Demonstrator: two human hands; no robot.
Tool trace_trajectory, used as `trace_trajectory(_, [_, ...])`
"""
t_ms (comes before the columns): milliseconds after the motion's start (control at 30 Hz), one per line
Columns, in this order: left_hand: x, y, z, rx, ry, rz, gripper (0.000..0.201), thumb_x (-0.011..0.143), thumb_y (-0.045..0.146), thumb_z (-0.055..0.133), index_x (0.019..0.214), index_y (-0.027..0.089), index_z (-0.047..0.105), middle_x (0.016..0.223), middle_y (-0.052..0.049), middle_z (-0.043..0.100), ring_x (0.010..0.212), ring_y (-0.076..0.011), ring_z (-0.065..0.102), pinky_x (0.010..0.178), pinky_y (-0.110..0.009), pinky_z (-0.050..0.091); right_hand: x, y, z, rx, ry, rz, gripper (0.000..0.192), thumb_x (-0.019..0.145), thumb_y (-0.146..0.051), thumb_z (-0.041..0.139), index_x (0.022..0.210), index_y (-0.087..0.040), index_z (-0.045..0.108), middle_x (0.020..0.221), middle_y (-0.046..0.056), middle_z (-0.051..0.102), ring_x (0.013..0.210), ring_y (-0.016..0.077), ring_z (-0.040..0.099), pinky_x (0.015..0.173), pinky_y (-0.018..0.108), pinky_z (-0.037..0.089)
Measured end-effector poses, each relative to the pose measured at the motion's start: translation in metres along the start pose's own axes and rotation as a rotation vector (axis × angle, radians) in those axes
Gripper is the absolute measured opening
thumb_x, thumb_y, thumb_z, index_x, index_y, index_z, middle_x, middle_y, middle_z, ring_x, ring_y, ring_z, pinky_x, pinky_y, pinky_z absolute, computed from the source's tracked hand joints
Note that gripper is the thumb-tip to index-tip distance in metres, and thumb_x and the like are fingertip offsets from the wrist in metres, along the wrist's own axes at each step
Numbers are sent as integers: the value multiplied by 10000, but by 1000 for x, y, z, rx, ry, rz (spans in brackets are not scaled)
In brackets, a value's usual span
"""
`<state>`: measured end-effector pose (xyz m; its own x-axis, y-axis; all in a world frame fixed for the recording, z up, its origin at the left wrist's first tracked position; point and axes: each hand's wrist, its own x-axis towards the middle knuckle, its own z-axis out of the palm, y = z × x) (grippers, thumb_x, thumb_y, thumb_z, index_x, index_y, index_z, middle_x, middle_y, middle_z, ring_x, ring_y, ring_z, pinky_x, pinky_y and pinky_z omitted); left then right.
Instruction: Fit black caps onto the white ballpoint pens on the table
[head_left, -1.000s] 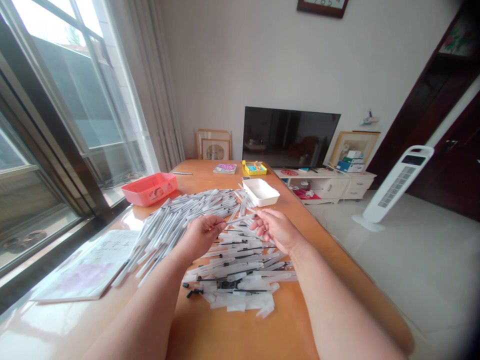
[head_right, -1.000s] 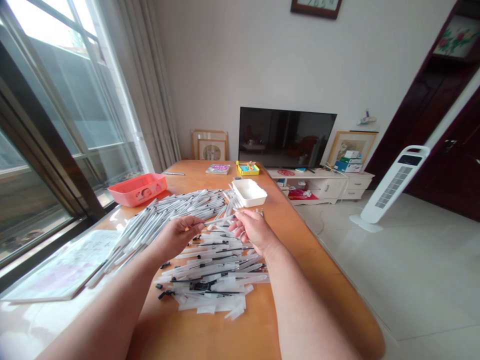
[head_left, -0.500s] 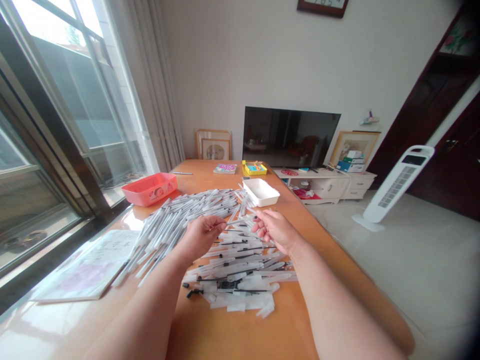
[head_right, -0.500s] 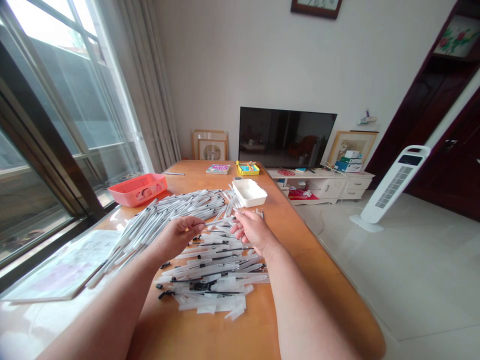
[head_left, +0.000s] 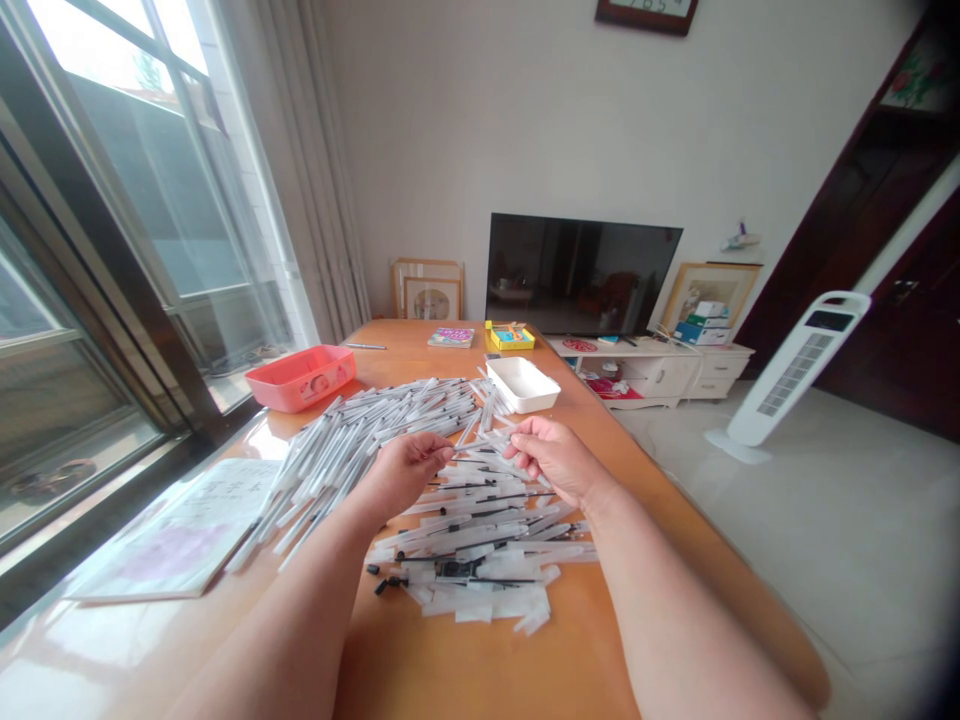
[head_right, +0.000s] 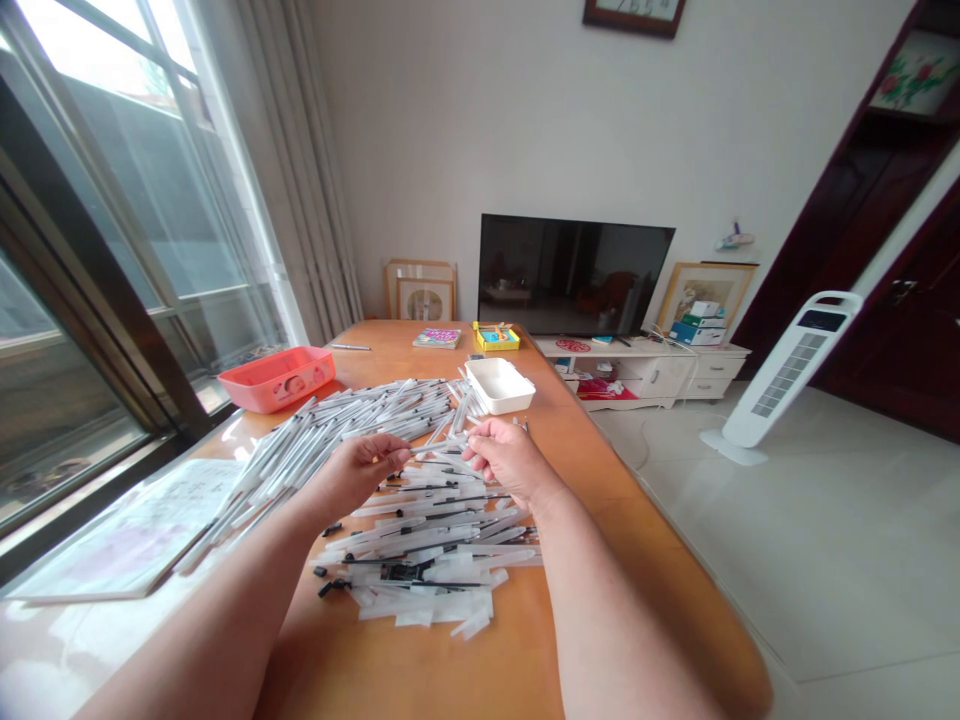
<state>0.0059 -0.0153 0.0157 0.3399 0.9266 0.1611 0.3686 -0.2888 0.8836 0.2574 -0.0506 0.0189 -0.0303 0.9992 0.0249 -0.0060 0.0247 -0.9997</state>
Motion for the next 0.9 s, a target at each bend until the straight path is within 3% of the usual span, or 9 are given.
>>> trace_trajectory(200, [0,1,-1,-259,-15,45,300,813,476,741,889,195,667,762,-5,653,705,-138,560,682,-253,443,0,1,-2,11,4,-13,206,806,-337,687,885,-165,604,822,61,724,560,82,535,462,179,374])
trace_trajectory(367, [-1,9,-4,-645,-11,-42,291,756,361,827,940,195,674,869,-20,673,845,-158,633,851,-297,484,-3,-4,4,56,22,55,228,814,-367,697,857,-158,618,786,61,714,541,76,513,451,174,355])
trace_trajectory(500, [-1,14,0,-883,-28,-87,331,751,304,845,1031,184,714,887,-35,681,877,-156,649,934,-330,492,-7,-6,13,73,-48,83,238,838,-381,694,831,-155,618,791,70,715,560,79,520,448,168,343])
trace_trajectory(667, [4,5,7,-859,101,-115,265,758,358,841,885,160,719,886,-31,682,831,-122,630,893,-294,497,-11,-7,25,-52,-93,47,157,860,-318,651,834,-168,612,792,59,722,573,90,543,470,178,382])
trace_trajectory(900, [9,-4,7,-753,309,-148,401,684,467,868,789,156,638,721,11,629,681,-98,577,759,-269,495,-2,14,24,-331,-26,-4,52,801,-227,638,840,-208,607,734,4,697,615,142,596,508,219,381])
